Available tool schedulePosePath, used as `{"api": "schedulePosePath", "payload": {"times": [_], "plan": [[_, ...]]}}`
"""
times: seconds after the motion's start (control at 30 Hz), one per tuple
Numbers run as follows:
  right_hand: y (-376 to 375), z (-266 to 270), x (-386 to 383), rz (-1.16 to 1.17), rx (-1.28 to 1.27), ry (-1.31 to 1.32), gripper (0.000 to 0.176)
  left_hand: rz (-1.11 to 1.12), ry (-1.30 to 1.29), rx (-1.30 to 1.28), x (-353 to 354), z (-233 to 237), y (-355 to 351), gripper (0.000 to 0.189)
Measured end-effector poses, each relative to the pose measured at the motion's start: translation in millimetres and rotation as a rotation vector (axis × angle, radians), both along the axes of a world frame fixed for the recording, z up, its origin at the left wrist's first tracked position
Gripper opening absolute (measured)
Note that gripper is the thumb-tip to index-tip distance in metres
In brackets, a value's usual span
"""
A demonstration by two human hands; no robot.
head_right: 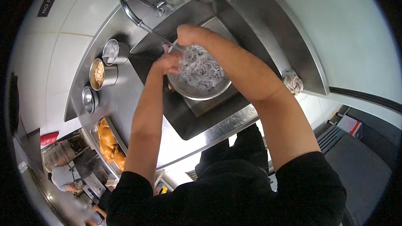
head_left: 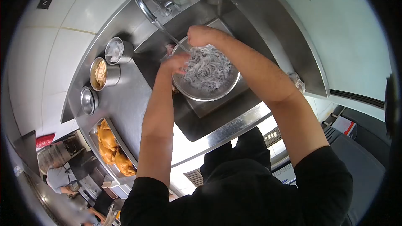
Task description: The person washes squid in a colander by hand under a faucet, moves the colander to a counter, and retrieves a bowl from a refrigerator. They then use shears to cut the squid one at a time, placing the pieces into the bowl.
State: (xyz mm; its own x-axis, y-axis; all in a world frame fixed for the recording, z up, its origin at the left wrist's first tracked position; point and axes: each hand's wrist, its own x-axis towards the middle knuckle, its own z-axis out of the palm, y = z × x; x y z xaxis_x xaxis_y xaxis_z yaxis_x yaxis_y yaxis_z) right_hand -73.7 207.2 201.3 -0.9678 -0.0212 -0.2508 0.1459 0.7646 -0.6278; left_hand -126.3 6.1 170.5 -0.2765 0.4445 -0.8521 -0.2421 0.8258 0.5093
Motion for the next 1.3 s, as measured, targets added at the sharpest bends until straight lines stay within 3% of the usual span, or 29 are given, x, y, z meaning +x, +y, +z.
{"api": "schedulePosePath", "payload": {"times": [0.03, 0.13, 0.17, 0.27, 0.4, 0.47, 0.5, 0.6, 0.7, 0.83, 0.93, 1.03, 1.07, 1.1, 1.17, 1.2, 1.27, 1.3], "plan": [[-1, 4, -4, -0.016, -0.121, -0.050, 0.017, 0.369, -0.067, 0.110, -8, -4, 10, 0.043], [-10, 37, -19, -0.120, -0.457, -0.135, 0.017, 0.675, -0.277, 0.513, -27, 4, 25, 0.036], [-17, 48, -21, -0.186, -0.553, -0.118, 0.017, 0.695, -0.234, 0.586, -26, 10, 32, 0.035], [-25, 52, -31, -0.268, -0.635, -0.072, 0.016, 0.658, -0.595, 0.963, -42, -6, 24, 0.033], [-25, 45, -28, -0.250, -0.609, -0.079, 0.016, 0.767, -0.494, 0.865, -36, -2, 19, 0.030], [-18, 27, -20, -0.125, -0.609, -0.161, 0.017, 0.765, -0.428, 0.775, -21, -9, 11, 0.029], [-15, 16, -16, -0.058, -0.608, -0.200, 0.017, 0.779, -0.284, 0.567, -3, 7, 16, 0.028], [-13, -6, -6, 0.006, -0.344, -0.217, 0.018, 0.746, -0.235, 0.359, 18, 9, 8, 0.027], [-31, 1, -1, -0.290, -0.727, -0.119, 0.014, 0.833, -0.390, 0.663, 7, -8, 10, 0.029], [-32, 10, -18, -0.431, -0.864, -0.080, 0.018, 0.867, -0.599, 1.000, -16, -25, 13, 0.031], [-15, -8, -45, -0.460, -0.346, 0.259, 0.026, 0.999, -0.190, 0.634, 3, 2, 32, 0.032], [4, -22, -73, -0.527, -0.192, 0.286, 0.031, 0.894, 0.083, 0.331, 32, -12, 16, 0.047], [7, -27, -78, -0.511, -0.224, 0.272, 0.032, 0.859, 0.154, 0.221, 42, -20, 8, 0.051], [9, -29, -81, -0.498, -0.255, 0.258, 0.032, 0.868, 0.254, 0.211, 54, -77, -19, 0.059], [8, -39, -91, -0.490, -0.273, 0.311, 0.033, 0.810, 0.572, -0.034, 89, -120, -52, 0.072], [10, -38, -96, -0.515, -0.454, 0.200, 0.032, 0.730, 0.781, -0.274, 115, -115, -60, 0.078], [15, -27, -103, -0.554, -0.812, -0.042, 0.030, 0.836, 0.931, -0.289, 162, -113, -65, 0.081], [18, -15, -104, -0.576, -0.854, -0.046, 0.029, 0.886, 1.004, -0.298, 178, -112, -68, 0.082]]}}
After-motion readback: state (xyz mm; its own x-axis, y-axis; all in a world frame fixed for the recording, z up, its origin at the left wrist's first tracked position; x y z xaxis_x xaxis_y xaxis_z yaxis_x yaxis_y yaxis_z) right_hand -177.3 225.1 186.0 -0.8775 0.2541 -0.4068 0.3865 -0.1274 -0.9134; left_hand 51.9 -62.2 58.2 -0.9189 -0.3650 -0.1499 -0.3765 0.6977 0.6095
